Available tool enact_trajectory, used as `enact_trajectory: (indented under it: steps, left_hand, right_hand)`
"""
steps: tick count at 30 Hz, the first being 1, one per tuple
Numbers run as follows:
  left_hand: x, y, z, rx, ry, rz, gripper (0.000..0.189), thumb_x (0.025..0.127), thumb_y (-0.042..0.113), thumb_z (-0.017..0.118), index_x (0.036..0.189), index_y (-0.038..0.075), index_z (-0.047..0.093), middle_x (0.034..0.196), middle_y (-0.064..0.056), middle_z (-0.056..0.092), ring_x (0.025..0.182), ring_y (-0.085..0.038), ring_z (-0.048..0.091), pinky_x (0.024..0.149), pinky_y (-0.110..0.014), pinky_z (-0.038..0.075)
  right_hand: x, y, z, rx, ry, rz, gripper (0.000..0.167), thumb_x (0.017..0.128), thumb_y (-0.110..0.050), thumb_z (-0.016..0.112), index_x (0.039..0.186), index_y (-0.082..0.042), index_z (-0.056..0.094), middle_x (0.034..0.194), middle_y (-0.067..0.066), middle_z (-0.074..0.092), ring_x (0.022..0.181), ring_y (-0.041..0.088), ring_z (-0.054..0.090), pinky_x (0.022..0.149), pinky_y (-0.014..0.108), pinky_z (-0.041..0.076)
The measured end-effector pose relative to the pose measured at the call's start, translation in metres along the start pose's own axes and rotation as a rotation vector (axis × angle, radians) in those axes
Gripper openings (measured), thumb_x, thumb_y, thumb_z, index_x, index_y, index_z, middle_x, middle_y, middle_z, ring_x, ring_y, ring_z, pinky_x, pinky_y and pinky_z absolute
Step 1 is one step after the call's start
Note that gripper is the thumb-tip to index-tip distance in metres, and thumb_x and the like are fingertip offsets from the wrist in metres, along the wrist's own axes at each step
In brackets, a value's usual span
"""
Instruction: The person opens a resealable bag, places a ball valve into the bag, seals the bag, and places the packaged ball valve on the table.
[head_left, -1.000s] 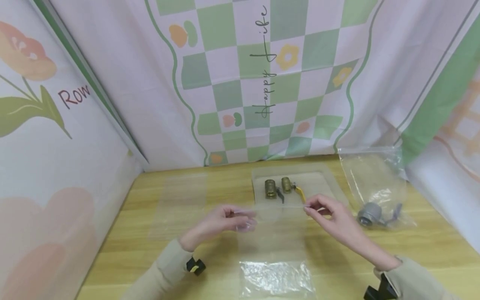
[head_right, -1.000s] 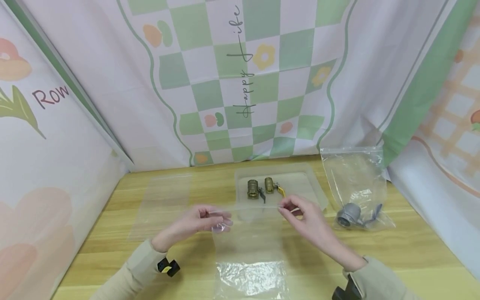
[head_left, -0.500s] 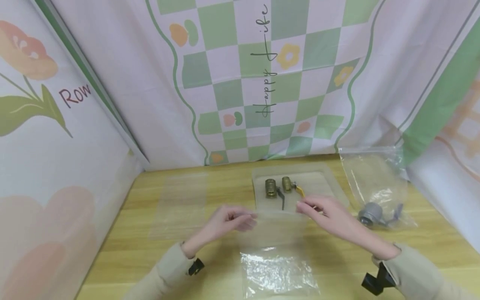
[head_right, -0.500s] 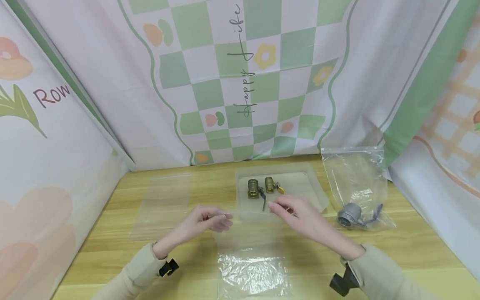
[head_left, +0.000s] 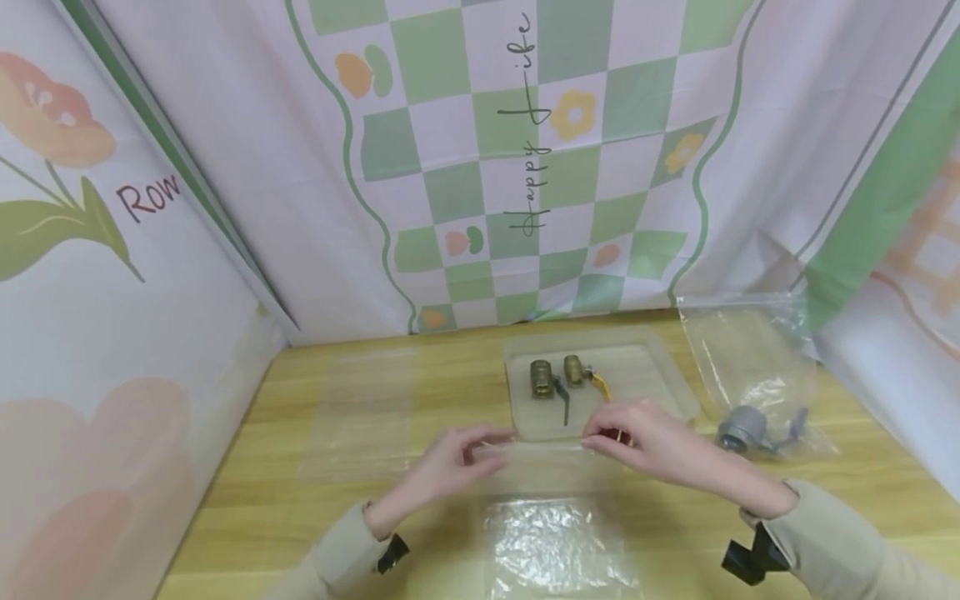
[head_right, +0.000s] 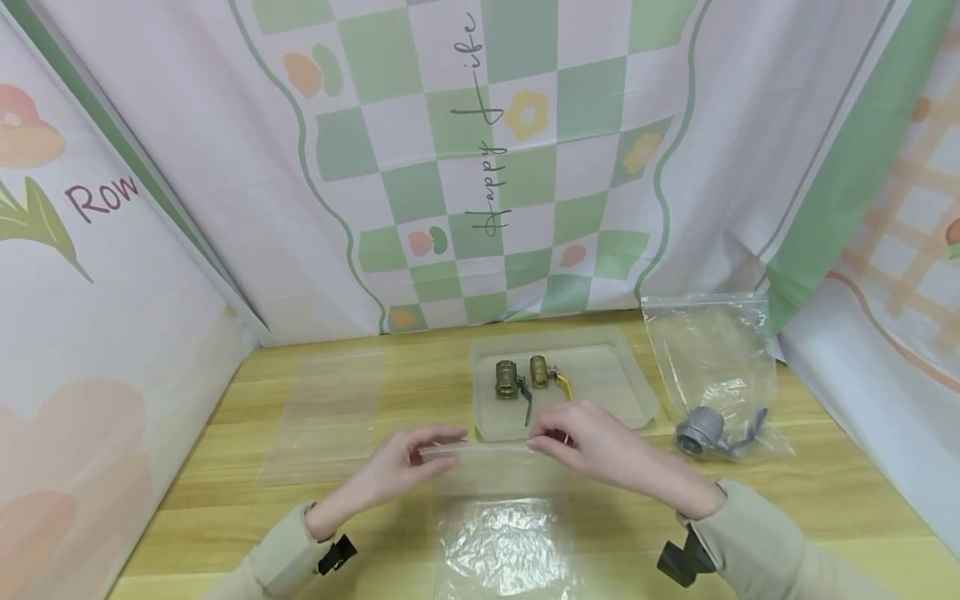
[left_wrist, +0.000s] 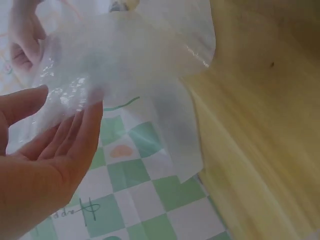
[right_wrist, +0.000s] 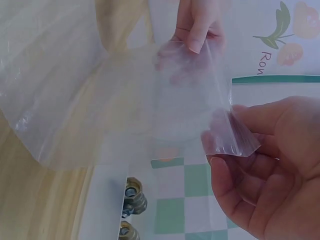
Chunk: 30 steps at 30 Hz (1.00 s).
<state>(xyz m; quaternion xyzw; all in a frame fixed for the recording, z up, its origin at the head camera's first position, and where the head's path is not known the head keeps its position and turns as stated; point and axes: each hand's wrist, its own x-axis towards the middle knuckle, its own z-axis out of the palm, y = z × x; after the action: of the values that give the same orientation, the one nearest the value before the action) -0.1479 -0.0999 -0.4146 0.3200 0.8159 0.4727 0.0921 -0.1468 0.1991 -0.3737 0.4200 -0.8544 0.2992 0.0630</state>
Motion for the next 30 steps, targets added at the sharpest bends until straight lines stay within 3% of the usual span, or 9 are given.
enact_trajectory:
  steps: [4, 7, 10, 21, 24, 30]
  left_hand:
    - [0.003, 0.007, 0.001, 0.05, 0.069, 0.12, 0.037, 0.09, 0.006, 0.068, 0.126, 0.0, 0.062, 0.118, -0.019, 0.071, 0.101, -0.032, 0.072, 0.086, -0.019, 0.06]
    - [0.006, 0.013, 0.004, 0.118, 0.071, 0.229, 0.031, 0.089, 0.004, 0.069, 0.119, 0.001, 0.066, 0.112, -0.016, 0.074, 0.095, -0.024, 0.074, 0.085, -0.018, 0.06]
    - [0.008, 0.016, 0.008, 0.185, 0.062, 0.298, 0.023, 0.088, 0.003, 0.07, 0.111, 0.002, 0.07, 0.105, -0.013, 0.076, 0.091, -0.017, 0.074, 0.083, -0.013, 0.059]
    - [0.008, 0.017, 0.01, 0.156, 0.136, 0.271, 0.014, 0.088, 0.001, 0.069, 0.101, 0.001, 0.073, 0.1, -0.013, 0.077, 0.092, -0.018, 0.076, 0.083, -0.012, 0.058]
    - [0.008, 0.016, 0.009, 0.185, 0.112, 0.301, 0.015, 0.087, 0.0, 0.069, 0.102, 0.0, 0.073, 0.101, -0.013, 0.077, 0.09, -0.017, 0.075, 0.081, -0.01, 0.058]
    - [0.009, 0.016, 0.01, 0.311, 0.009, 0.442, 0.029, 0.086, -0.002, 0.069, 0.115, 0.002, 0.067, 0.111, -0.012, 0.074, 0.087, -0.016, 0.075, 0.084, -0.006, 0.055]
  right_hand:
    - [0.002, -0.002, -0.001, 0.007, -0.019, -0.002, 0.009, 0.091, -0.008, 0.068, 0.088, -0.014, 0.073, 0.078, -0.006, 0.072, 0.063, -0.012, 0.05, 0.052, 0.011, 0.05]
    - [0.004, -0.004, -0.001, 0.01, -0.03, -0.016, 0.01, 0.091, -0.01, 0.068, 0.086, -0.016, 0.074, 0.076, -0.006, 0.072, 0.061, -0.013, 0.047, 0.05, 0.011, 0.048]
    - [0.006, -0.005, 0.0, 0.016, -0.029, -0.03, 0.01, 0.092, -0.011, 0.068, 0.086, -0.016, 0.074, 0.076, -0.007, 0.071, 0.06, -0.013, 0.047, 0.05, 0.011, 0.047]
    - [0.008, -0.003, 0.001, 0.227, -0.066, -0.01, 0.005, 0.087, -0.018, 0.075, 0.087, -0.014, 0.073, 0.079, -0.002, 0.074, 0.068, -0.007, 0.06, 0.056, 0.017, 0.058]
    - [0.008, -0.003, 0.001, 0.189, -0.07, -0.022, 0.005, 0.088, -0.018, 0.074, 0.086, -0.014, 0.073, 0.078, -0.003, 0.073, 0.066, -0.009, 0.058, 0.054, 0.016, 0.056]
    - [0.009, -0.005, 0.003, 0.145, -0.09, 0.0, 0.007, 0.092, -0.013, 0.068, 0.087, -0.011, 0.072, 0.078, -0.003, 0.073, 0.063, -0.01, 0.054, 0.052, 0.015, 0.054]
